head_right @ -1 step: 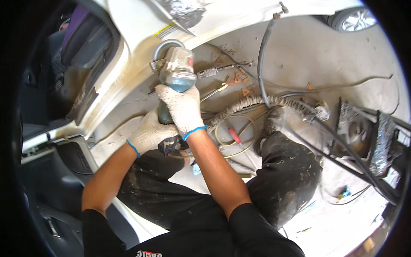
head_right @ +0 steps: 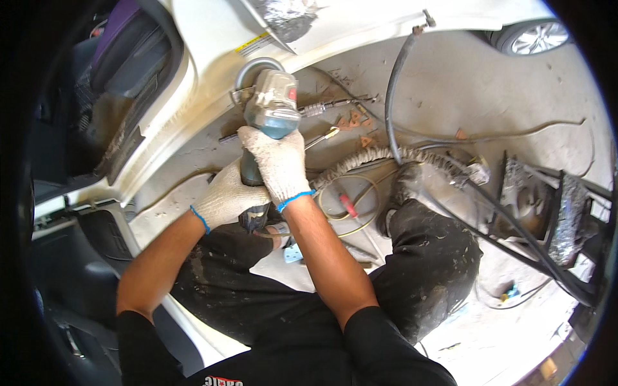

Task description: The person uses a pneumatic hammer to tap a section of a car's inner door frame, then switches to an angle grinder to smooth the same area. Finally, the person uses a sanding block to manually sand the treated surface.

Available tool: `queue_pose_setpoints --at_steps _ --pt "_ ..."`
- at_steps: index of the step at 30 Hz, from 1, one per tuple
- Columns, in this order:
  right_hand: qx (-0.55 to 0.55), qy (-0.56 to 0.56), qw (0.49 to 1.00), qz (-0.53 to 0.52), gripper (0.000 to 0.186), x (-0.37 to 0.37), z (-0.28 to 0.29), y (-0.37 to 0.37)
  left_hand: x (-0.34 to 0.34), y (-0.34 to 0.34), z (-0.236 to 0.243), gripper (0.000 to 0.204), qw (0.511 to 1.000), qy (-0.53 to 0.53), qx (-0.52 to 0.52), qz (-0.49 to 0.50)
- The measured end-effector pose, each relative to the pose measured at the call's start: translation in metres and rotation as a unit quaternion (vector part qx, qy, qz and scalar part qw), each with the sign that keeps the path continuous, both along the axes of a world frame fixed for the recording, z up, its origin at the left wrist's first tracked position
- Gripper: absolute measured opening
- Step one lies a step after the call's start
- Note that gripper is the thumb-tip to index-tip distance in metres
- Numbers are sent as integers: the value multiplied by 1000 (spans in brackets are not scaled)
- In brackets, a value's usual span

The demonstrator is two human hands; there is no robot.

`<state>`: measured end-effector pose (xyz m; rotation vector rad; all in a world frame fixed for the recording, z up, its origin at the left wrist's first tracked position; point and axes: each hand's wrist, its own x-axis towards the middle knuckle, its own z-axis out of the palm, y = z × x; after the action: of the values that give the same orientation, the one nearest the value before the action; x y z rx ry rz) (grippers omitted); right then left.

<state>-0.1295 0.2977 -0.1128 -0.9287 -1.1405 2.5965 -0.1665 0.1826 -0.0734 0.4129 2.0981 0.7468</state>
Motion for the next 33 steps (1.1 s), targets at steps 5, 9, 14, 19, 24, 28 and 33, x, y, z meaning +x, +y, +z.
queue_pose_setpoints --at_steps 5,9,14,19,24,28,33 --pt "61 -35 997 -6 30 7 -6 9 -9 5 -25 61 994 -17 74 -74" --pt "75 -42 996 -13 29 6 -6 25 -22 23 -19 64 987 -103 73 -95" --pt "114 -33 993 7 32 -4 -15 32 -25 24 -46 68 981 -118 150 -28" --pt "52 13 998 25 36 -8 -12 35 -22 20 -69 83 970 -122 202 58" --pt "-19 40 999 6 36 -13 -14 31 -17 17 -51 86 976 -18 196 95" --pt "-66 71 995 14 36 -16 -13 32 -19 20 -39 97 987 -19 139 81" --pt "-81 87 993 8 32 -19 -14 31 -22 20 -33 98 991 -10 112 71"
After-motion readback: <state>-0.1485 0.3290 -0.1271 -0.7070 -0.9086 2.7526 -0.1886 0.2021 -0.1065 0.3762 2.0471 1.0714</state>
